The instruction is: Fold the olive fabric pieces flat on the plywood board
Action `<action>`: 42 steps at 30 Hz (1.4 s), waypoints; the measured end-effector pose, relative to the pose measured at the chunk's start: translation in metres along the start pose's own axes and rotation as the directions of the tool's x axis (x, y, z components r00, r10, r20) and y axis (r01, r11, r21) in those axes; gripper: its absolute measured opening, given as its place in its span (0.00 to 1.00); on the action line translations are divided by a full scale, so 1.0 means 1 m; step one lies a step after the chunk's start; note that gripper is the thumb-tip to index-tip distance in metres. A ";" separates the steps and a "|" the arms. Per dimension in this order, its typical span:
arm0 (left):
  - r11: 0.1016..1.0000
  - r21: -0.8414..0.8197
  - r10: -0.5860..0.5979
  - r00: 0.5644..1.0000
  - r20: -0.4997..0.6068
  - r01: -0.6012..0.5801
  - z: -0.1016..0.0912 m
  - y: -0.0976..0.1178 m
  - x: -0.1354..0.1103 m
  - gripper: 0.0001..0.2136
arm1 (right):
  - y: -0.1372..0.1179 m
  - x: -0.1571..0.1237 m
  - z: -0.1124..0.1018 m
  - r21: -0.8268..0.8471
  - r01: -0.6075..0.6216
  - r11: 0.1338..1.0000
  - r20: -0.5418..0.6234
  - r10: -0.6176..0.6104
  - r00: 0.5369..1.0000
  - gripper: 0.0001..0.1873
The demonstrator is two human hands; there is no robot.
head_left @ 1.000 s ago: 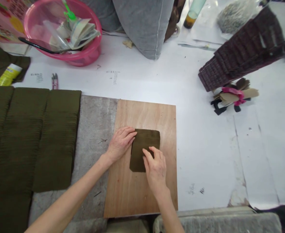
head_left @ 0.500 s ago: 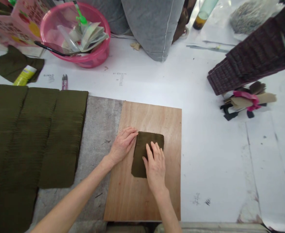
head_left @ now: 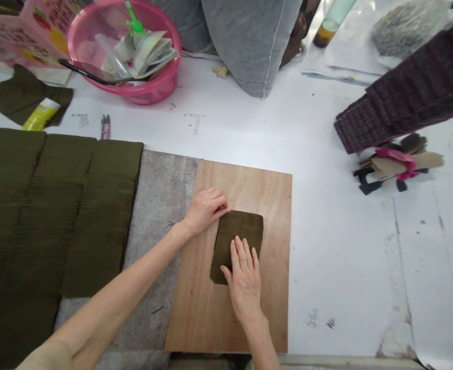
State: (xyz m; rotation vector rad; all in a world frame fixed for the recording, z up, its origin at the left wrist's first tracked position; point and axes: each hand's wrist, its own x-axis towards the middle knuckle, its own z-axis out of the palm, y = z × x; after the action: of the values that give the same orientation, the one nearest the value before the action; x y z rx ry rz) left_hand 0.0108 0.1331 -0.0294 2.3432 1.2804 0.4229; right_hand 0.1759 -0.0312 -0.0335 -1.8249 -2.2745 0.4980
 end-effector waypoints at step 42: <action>0.982 -0.164 -0.099 0.994 -0.045 0.090 0.002 0.003 -0.010 0.11 | 0.046 0.106 -0.060 -0.157 -0.051 0.986 0.187 0.081 0.979 0.25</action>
State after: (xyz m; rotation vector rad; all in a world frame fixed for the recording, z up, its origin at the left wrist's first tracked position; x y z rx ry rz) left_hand 0.0083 0.1228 -0.0305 2.1411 1.3240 0.5406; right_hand 0.2148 0.0888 -0.0019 -2.0109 -2.4449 0.5483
